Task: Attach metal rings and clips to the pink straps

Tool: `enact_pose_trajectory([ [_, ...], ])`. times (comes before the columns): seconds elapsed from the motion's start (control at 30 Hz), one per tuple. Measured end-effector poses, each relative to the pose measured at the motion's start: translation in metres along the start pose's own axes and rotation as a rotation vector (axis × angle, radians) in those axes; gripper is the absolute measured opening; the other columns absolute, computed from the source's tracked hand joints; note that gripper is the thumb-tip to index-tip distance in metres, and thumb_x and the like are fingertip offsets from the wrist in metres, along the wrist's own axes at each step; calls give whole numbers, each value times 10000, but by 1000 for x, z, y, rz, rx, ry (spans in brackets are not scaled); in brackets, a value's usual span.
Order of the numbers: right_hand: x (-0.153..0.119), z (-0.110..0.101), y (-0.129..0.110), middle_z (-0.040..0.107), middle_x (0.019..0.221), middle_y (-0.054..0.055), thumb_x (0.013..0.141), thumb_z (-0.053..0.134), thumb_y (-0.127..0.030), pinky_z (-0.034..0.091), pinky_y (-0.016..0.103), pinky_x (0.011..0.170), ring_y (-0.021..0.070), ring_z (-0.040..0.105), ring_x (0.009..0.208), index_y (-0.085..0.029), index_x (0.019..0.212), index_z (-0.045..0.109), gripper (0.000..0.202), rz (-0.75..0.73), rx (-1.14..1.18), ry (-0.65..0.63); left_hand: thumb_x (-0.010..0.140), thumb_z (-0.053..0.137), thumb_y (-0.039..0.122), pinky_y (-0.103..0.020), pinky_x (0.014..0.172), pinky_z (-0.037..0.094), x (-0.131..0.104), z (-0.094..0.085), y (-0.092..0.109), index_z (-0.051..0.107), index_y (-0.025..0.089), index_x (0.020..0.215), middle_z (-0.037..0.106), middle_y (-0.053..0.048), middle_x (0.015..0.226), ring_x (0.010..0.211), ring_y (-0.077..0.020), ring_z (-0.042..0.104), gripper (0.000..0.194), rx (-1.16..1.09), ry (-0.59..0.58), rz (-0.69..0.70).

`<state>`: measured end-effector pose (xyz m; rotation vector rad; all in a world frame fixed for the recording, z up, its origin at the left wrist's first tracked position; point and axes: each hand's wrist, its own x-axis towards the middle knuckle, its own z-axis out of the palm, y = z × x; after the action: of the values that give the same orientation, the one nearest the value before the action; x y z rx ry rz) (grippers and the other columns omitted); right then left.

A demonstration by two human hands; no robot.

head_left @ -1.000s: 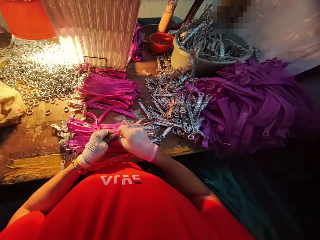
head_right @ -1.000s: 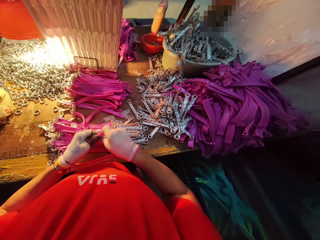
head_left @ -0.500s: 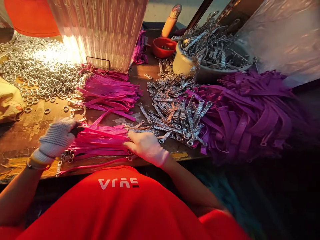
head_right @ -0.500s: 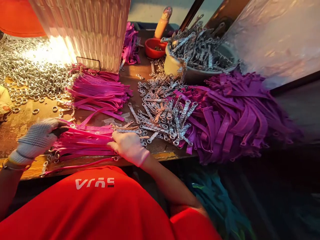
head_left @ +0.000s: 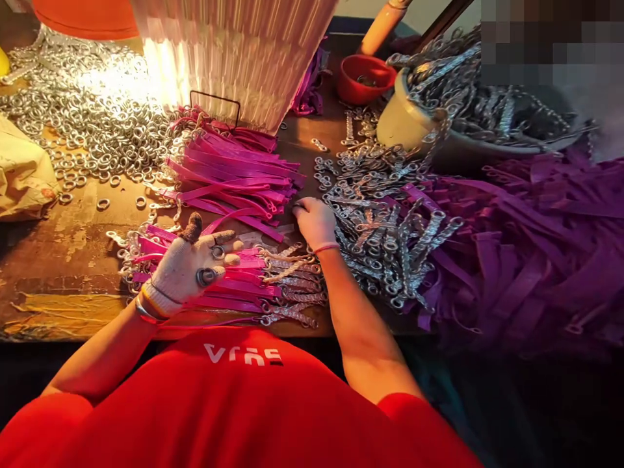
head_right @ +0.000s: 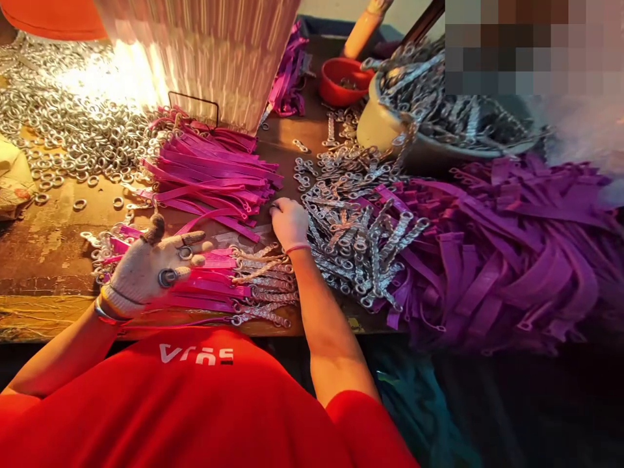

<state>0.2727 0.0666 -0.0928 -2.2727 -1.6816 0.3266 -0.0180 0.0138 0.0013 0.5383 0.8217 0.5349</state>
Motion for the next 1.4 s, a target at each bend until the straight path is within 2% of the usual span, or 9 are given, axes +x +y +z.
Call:
enact_pose_trajectory([
  [0.13,-34,-17,0,720,1055,98,945,416,-241,487,327,878,210,654,970,-159,1097,653,293,-107,376,131,842,649,481,-188,395,255,4,-9,-11,693,134,1093,731,-191,1043,813,-224,708,431,23,51,-19],
  [0.3,-98,-36,-48,716,1062,59,968,488,-277,514,312,882,182,668,946,-212,1154,636,246,-428,576,6,856,609,257,-195,401,286,4,-8,-27,581,128,1362,745,-103,856,479,-100,548,523,413,63,131],
  [0.57,-137,-24,-89,692,1200,87,968,536,-226,499,349,982,208,639,1116,-213,1278,562,312,-673,562,-61,670,599,63,-278,800,531,-1,-3,-32,570,182,1383,712,-56,985,900,-182,655,724,869,194,553],
  [0.77,-152,-26,-91,681,1095,139,1016,418,-239,490,344,865,232,635,978,-150,1230,576,281,-611,228,-6,773,569,76,-243,672,519,-13,1,-33,362,147,1534,678,-19,777,697,-141,647,792,816,15,522],
  [0.93,-164,-32,-90,662,783,55,1016,419,-261,391,281,689,173,583,720,-169,885,636,270,-649,138,65,769,672,143,-213,557,486,-18,5,-34,456,151,1400,641,11,756,628,-136,646,667,652,29,469],
  [1.07,-171,-33,-85,583,579,-9,980,462,-278,294,279,593,123,484,548,-204,645,558,357,-646,196,93,769,741,223,-171,405,325,-20,11,-36,547,161,1249,558,49,702,435,-54,455,521,396,7,240],
  [1.2,-180,-25,-82,677,688,29,981,461,-325,323,276,610,149,566,614,-187,822,651,284,-606,258,107,744,755,239,-157,433,302,-14,16,-40,588,172,1179,525,45,686,475,-50,424,471,242,24,173],
  [1.3,-179,-22,-74,701,741,48,1002,470,-374,363,264,631,164,607,663,-176,942,661,282,-452,346,70,818,682,303,-180,453,325,6,17,-33,607,173,1172,554,16,711,498,-75,434,385,543,51,288],
  [1.4,-171,-27,-63,671,715,29,1018,448,-395,391,254,647,157,589,653,-197,879,644,311,-277,486,111,893,569,295,-253,598,462,42,15,-13,673,133,1028,636,-82,852,684,-157,583,235,1290,171,507],
])
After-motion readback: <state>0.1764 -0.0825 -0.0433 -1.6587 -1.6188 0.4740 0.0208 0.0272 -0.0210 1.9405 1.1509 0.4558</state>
